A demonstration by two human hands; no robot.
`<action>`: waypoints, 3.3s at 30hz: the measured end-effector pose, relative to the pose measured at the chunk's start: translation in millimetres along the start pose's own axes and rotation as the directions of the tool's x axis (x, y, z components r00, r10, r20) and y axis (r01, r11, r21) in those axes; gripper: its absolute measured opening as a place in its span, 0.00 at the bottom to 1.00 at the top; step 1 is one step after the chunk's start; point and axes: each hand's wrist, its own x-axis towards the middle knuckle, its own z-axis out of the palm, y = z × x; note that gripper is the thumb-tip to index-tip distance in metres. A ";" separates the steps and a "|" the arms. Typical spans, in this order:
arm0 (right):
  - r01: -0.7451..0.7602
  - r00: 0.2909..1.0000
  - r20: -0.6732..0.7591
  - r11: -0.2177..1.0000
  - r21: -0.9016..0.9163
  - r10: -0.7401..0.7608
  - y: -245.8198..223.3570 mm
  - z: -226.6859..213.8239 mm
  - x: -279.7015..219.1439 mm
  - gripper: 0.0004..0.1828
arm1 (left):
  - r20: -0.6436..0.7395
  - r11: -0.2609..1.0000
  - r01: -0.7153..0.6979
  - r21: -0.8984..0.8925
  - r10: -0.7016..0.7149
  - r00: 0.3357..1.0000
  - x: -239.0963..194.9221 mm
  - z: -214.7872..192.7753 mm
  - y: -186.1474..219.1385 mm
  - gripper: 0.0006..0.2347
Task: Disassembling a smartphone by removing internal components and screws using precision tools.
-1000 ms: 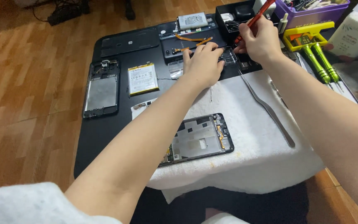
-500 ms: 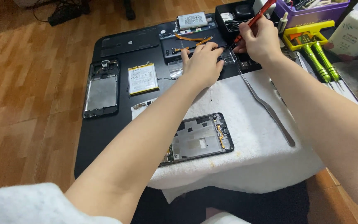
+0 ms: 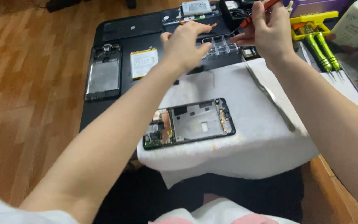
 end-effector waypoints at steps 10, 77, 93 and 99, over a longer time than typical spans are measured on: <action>-0.115 0.980 0.173 0.987 0.111 0.095 -88.9 81.8 -89.0 0.21 | 0.142 0.944 0.040 -0.328 0.007 0.990 -189.6 -111.4 -22.6 0.22; -0.017 0.885 0.462 0.995 -0.095 0.059 -117.4 153.1 -135.1 0.17 | 0.046 0.990 0.005 -0.142 0.001 0.999 -267.1 -86.6 -32.6 0.19; 0.004 0.885 0.464 0.996 -0.086 0.037 -115.1 153.4 -134.7 0.17 | 0.066 0.990 -0.025 -0.140 0.035 0.997 -267.0 -88.5 -31.7 0.13; -0.031 0.888 0.454 0.994 -0.101 0.074 -118.9 153.1 -135.5 0.18 | 0.064 0.987 -0.024 -0.160 0.035 0.997 -267.5 -89.6 -30.2 0.13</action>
